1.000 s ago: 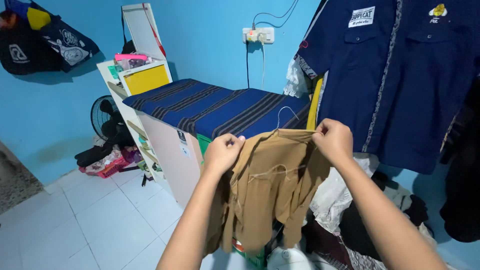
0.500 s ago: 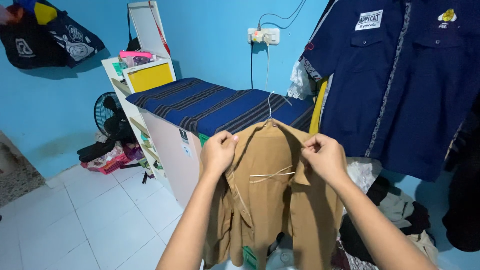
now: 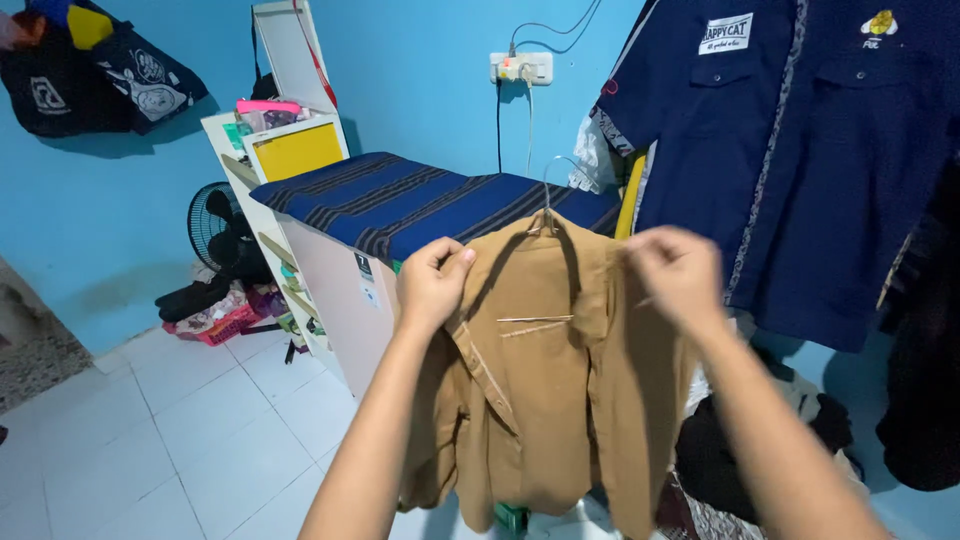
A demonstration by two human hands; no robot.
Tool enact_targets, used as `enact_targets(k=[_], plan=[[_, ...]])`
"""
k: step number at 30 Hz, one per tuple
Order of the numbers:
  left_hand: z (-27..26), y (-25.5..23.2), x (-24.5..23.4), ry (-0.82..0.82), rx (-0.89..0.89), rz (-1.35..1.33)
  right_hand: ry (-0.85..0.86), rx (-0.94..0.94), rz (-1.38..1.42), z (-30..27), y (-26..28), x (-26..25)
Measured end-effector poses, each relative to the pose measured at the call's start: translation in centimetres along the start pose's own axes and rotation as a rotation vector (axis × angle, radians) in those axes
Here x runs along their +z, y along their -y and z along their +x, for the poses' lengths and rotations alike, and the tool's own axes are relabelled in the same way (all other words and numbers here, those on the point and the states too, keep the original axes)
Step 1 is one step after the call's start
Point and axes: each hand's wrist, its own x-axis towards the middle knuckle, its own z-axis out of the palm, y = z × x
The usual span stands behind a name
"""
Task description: Buttoning a tan shirt and placing it on a hanger.
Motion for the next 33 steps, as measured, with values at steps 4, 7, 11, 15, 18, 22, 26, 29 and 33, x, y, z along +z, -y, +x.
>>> enact_targets(k=[4, 7, 11, 15, 18, 22, 26, 29, 33], plan=[[0.4, 0.6, -0.8, 0.062, 0.048, -0.097, 0.071, -0.083, 0.051, 3.4, -4.7, -6.5], [0.7, 1.2, -0.6, 0.096, 0.064, -0.138, 0.433, 0.428, 0.358, 2.0, -3.6, -8.8], [1.0, 1.6, -0.7, 0.057, 0.096, -0.172, 0.575, 0.336, 0.175, 0.6, -9.8, -9.8], [0.4, 0.6, -1.4, 0.021, 0.025, -0.014, 0.311, 0.248, -0.084, 0.7, -13.6, -10.9], [0.0, -0.9, -2.8, 0.028, -0.011, 0.161, 0.084, 0.246, -0.069, 0.1, -8.7, -12.1], [-1.2, -1.0, -2.3, 0.025, -0.01, 0.249, -0.012, 0.128, -0.025, 0.1, -8.3, -13.4], [-1.6, 1.9, -0.9, -0.005, -0.037, 0.001, 0.299, 0.15, -0.022, 0.2, -8.6, -15.3], [-1.6, 3.7, 0.0, 0.031, -0.036, -0.227, 0.439, 0.257, -0.01, -0.3, -6.2, -15.5], [-1.4, 3.1, 0.3, 0.103, 0.036, -0.337, 0.44, 0.239, 0.015, -1.0, -3.0, -13.9]])
